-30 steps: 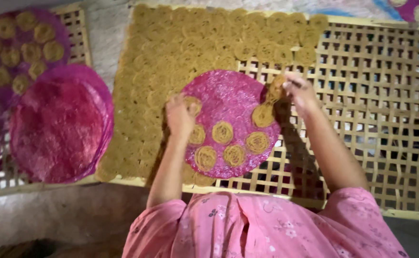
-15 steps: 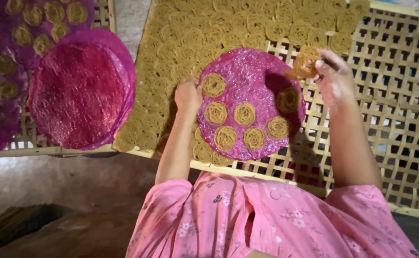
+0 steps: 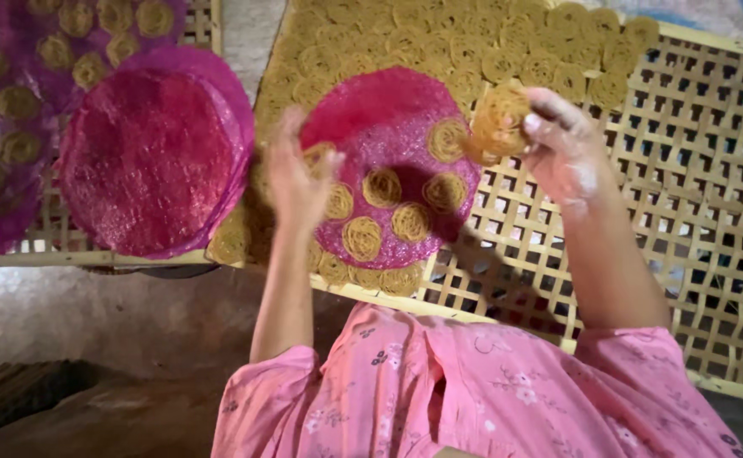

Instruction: The person picks up small coiled noodle portions from a large woven drying rack and places them onto pink circular trays. The person continues transferring the noodle coils one by one until the tray is filled, then moves to another tray and repeats the process.

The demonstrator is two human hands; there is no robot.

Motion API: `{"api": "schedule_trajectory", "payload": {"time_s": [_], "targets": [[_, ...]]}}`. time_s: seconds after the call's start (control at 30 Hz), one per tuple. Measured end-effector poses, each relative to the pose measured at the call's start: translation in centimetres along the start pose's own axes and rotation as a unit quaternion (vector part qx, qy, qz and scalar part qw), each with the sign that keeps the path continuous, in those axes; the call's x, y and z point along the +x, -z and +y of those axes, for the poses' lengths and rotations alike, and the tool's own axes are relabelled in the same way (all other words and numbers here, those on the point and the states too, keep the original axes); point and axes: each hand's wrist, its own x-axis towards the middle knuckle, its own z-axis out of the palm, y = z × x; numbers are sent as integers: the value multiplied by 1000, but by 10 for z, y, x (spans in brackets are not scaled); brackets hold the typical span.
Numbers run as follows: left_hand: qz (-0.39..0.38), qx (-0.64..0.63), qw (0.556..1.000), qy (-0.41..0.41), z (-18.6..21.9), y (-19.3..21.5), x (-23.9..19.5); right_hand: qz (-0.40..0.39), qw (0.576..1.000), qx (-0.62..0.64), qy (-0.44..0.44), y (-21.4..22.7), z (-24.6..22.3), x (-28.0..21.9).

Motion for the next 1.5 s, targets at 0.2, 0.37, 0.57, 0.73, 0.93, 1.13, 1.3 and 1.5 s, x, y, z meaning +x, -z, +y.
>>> {"api": "schedule_trajectory", "payload": {"time_s": [0.2, 0.37, 0.57, 0.73, 0.93, 1.13, 1.3, 1.5], "targets": [[-429, -267, 832, 229, 29, -78, -6, -29, 999, 26, -16, 15, 55, 48], [-379, -277, 819, 330, -27, -109, -44, 110, 993, -35, 24, 128, 107, 134], [-309, -303, 825, 363, -80, -140, -54, 177, 982, -69, 21, 218, 159, 187], [-307, -341, 790, 407, -62, -132, -38, 177, 982, 13, -60, 216, 172, 209], [-328, -291, 771, 462, -24, -115, -15, 122, 801, -563, 165, 189, 177, 200], [-312, -458, 718, 421, -23, -140, -10, 171, 740, -647, 56, 115, 139, 148], [-345, -417, 726, 424, -27, -186, -18, 7, 967, -35, -253, 82, 156, 91], [-295, -146, 940, 93, -21, -198, -26, 195, 948, -235, -87, 170, 150, 103]]}}
